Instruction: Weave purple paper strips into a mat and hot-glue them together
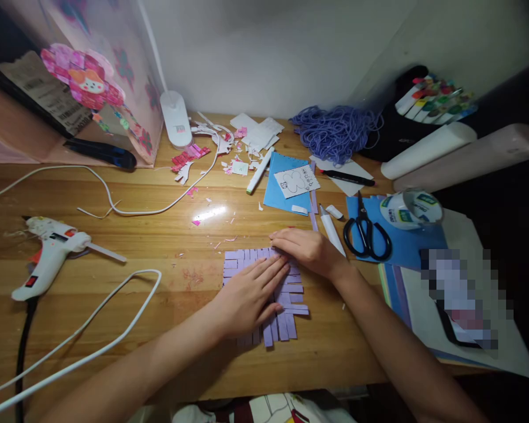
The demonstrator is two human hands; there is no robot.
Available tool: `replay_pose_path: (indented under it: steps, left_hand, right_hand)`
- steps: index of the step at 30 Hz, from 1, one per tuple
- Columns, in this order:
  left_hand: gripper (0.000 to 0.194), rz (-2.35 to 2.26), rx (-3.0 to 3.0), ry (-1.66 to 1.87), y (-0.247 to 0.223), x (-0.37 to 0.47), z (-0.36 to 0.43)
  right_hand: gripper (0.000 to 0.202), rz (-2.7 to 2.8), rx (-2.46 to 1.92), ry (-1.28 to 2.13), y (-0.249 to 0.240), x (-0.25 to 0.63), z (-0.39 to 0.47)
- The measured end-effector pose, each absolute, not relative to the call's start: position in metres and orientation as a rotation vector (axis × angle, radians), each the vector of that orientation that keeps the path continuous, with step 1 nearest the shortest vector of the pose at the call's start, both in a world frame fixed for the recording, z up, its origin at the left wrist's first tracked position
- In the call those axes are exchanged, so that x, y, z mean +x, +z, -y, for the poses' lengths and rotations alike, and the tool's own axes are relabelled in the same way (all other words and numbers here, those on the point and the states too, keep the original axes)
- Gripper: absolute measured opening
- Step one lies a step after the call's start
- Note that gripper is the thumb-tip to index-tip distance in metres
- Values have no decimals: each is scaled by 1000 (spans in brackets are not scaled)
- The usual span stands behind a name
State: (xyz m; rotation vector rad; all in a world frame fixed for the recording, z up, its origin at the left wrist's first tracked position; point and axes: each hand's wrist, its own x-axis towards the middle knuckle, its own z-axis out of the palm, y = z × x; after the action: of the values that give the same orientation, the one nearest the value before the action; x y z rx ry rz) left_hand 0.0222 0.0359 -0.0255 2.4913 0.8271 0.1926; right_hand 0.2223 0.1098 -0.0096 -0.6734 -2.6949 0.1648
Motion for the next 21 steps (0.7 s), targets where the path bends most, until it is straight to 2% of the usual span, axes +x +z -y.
replay_pose_path:
  steps: [7,13,17,21]
  left_hand:
    - [62,-804,2513,204,-25,22,-36]
    - [62,-821,2491,182,-26,22,-36]
    - [61,-812,2495,200,-26,22,-35]
    - [63,-814,2477,211,-25,21,-36]
  right_hand:
    - [27,2619,-566,42,-14,223,-107]
    - [26,2607,-603,120,-25,230,-102]
    - [30,2627,-709,241,-25,233,-99]
    - [28,2489,-910,515,-16,227,-96]
